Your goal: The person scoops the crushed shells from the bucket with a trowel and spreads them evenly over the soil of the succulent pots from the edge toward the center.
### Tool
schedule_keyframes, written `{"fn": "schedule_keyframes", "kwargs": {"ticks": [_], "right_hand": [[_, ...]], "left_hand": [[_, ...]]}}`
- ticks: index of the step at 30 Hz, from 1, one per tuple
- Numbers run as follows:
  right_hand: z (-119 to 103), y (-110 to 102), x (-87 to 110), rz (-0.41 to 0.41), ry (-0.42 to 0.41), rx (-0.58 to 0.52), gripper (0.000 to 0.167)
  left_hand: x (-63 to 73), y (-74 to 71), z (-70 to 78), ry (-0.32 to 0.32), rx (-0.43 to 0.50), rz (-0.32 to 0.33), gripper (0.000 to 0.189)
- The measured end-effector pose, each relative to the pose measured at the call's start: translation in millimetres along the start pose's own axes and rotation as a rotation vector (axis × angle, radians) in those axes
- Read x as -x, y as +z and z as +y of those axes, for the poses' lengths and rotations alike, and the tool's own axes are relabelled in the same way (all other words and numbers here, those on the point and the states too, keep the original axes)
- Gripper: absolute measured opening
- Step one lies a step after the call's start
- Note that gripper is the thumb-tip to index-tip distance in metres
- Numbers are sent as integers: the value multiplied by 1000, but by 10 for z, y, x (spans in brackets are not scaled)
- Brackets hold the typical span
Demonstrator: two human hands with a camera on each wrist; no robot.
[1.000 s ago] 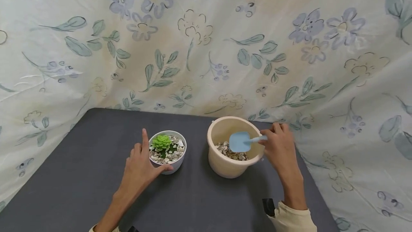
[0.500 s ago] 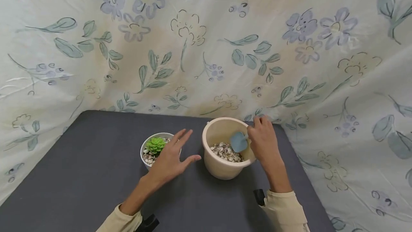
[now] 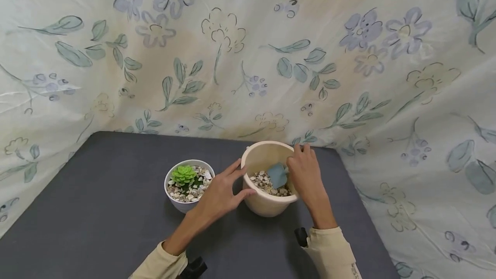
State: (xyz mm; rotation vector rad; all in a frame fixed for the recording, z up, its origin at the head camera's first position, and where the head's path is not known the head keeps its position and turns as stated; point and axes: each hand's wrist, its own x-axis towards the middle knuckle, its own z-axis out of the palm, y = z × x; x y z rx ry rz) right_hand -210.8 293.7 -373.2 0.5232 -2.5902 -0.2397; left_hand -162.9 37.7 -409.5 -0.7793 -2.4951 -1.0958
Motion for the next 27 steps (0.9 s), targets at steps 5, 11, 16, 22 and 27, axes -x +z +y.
{"fn": "schedule_keyframes", "kwargs": {"ticks": [5, 11, 16, 22, 27], "right_hand": [[-7, -24, -17, -75, 19, -49, 11], [-54, -22, 29, -119, 47, -139, 8], [-49, -70, 34, -156, 76, -231, 4], [36, -143, 7, -169, 99, -416, 6], [128, -176, 65, -137, 138, -499, 11]], "left_hand": [[9, -6, 39, -7, 16, -22, 70], [17, 9, 47, 0, 24, -18, 69], [29, 20, 41, -15, 38, -11, 70], [31, 18, 14, -19, 27, 2, 70], [52, 14, 3, -35, 30, 8, 71]]}}
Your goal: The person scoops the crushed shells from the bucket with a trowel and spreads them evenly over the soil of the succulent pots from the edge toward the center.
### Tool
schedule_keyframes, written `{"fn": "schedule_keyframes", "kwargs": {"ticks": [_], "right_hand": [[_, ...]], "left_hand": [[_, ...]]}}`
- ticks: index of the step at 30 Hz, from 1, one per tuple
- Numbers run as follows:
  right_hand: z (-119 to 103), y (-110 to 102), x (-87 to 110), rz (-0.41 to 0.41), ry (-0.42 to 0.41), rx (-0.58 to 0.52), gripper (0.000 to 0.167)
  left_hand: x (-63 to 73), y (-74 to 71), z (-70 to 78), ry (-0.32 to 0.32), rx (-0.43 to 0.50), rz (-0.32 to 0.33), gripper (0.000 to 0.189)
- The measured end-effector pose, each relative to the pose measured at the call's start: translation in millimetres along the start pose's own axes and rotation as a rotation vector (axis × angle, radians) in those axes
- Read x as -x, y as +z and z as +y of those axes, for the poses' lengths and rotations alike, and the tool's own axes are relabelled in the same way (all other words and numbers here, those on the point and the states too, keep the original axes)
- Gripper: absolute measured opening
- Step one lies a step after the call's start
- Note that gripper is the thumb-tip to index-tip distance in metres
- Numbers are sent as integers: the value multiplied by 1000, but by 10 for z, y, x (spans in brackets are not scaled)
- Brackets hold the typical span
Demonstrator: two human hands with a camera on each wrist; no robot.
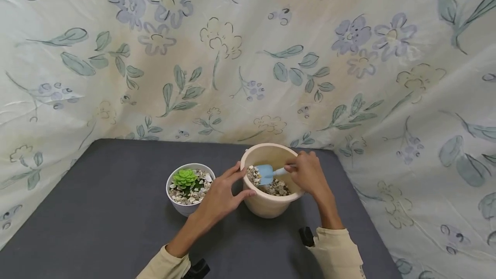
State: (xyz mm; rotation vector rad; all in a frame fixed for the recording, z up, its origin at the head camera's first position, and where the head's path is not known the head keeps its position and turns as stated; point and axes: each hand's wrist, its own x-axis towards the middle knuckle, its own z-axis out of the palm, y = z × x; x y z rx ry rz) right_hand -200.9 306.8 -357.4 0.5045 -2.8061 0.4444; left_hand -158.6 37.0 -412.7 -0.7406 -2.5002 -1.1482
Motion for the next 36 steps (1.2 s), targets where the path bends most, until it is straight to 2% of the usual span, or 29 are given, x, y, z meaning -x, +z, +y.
{"fn": "schedule_keyframes", "kwargs": {"ticks": [4, 12, 20, 24, 28, 36], "right_hand": [[-2, -50, 55, 14, 39, -50, 14], [-10, -222, 153, 76, 123, -82, 15], [-51, -314, 249, 121, 163, -80, 15], [-138, -381, 278, 158, 181, -81, 17], [-238, -455, 283, 187, 188, -81, 18], [-459, -519, 267, 233, 122, -129, 17]], "left_hand": [[40, -21, -12, -24, 12, 23, 71], [23, -61, -21, -2, 12, 44, 70], [9, -171, -49, 0, 15, -2, 65], [6, -261, -80, -8, 13, -33, 63], [28, -389, -122, -27, -9, -38, 67], [141, -721, -314, -22, -40, -32, 68]]}}
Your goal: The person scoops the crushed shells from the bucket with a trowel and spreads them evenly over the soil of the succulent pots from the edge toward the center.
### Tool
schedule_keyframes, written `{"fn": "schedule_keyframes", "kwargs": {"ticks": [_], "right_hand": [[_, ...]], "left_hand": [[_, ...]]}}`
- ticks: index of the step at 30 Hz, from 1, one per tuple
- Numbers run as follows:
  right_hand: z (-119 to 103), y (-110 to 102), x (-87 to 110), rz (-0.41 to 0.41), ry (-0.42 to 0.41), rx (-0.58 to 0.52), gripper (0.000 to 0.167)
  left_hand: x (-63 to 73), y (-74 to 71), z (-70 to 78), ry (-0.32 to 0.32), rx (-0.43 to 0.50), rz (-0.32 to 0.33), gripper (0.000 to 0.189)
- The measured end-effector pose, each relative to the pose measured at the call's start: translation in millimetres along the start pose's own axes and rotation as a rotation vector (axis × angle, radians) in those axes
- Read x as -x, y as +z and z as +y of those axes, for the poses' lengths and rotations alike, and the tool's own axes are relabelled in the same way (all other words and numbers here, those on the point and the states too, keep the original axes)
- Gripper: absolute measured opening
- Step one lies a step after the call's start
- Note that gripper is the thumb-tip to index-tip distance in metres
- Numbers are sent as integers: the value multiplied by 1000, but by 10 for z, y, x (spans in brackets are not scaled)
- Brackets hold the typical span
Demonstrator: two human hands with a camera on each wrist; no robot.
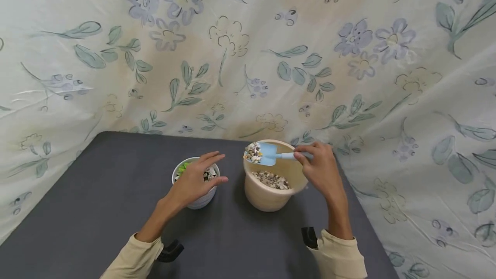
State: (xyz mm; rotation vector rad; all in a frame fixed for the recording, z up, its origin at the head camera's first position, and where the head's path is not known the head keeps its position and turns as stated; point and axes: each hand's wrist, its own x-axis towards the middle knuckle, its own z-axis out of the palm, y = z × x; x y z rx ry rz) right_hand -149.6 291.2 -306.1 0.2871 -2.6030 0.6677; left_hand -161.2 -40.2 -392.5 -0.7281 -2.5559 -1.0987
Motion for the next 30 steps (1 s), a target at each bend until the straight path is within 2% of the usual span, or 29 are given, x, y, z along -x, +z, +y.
{"fn": "schedule_keyframes", "kwargs": {"ticks": [5, 9, 13, 17, 22, 27, 30], "right_hand": [[-175, 128, -33, 17, -61, -26, 14], [-283, 249, -36, -14, -81, -38, 12], [-412, 363, -9, -36, -99, -49, 10], [-565, 493, -12, -73, -130, -74, 8], [-759, 649, -74, -109, -195, -65, 6], [-885, 739, -94, -128, -261, -10, 5], [-968, 793, -79, -158, -265, 29, 5]], "left_hand": [[94, -218, -181, -19, -2, -22, 73], [162, -333, -309, -33, -16, -35, 75], [237, -417, -429, -71, 8, -79, 85], [335, -483, -542, -107, 19, -118, 99], [426, -551, -631, -133, 22, -133, 106], [428, -551, -672, -178, 41, -168, 110], [432, -552, -681, -199, 43, -185, 113]]}}
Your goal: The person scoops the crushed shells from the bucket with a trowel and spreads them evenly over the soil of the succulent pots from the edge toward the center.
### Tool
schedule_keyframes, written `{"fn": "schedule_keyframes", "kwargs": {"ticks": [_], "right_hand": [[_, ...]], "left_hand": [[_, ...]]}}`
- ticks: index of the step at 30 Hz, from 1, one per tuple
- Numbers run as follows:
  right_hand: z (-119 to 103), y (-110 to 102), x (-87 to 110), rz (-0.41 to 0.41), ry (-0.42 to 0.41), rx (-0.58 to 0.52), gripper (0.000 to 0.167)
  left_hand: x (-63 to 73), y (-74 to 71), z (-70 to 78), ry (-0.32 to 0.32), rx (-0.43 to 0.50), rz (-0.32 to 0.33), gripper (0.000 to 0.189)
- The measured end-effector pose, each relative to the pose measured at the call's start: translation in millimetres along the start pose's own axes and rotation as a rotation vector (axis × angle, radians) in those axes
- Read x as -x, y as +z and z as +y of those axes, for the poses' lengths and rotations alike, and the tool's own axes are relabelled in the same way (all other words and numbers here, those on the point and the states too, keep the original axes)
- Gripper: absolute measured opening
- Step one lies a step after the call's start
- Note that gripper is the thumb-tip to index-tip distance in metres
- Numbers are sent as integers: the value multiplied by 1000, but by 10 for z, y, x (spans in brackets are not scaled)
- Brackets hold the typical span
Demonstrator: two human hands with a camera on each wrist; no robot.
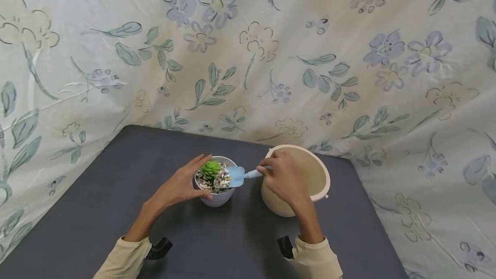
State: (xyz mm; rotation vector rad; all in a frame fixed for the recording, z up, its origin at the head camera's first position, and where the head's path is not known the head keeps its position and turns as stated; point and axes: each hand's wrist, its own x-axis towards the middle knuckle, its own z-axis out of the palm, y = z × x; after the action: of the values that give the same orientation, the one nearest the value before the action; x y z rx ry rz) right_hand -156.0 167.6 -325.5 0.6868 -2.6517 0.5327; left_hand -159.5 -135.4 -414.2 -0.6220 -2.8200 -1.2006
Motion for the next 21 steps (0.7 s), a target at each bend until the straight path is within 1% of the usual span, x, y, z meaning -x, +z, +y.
{"fn": "schedule_keyframes", "kwargs": {"ticks": [2, 5, 7, 15, 21], "right_hand": [[-50, 39, 3, -33, 9, 21, 6], [-120, 84, -3, -89, 19, 41, 8], [-151, 92, -14, -96, 15, 62, 8], [-165, 25, -50, -26, -43, 204, 6], [-166, -21, -85, 64, -99, 261, 6]], "left_hand": [[1, 12, 0, -8, 4, -6, 113], [2, 26, -3, 0, 2, -5, 114], [4, 31, -5, -1, 11, -4, 115], [12, 36, 2, -27, 7, -5, 122], [21, 43, -26, -35, 12, -1, 123]]}}
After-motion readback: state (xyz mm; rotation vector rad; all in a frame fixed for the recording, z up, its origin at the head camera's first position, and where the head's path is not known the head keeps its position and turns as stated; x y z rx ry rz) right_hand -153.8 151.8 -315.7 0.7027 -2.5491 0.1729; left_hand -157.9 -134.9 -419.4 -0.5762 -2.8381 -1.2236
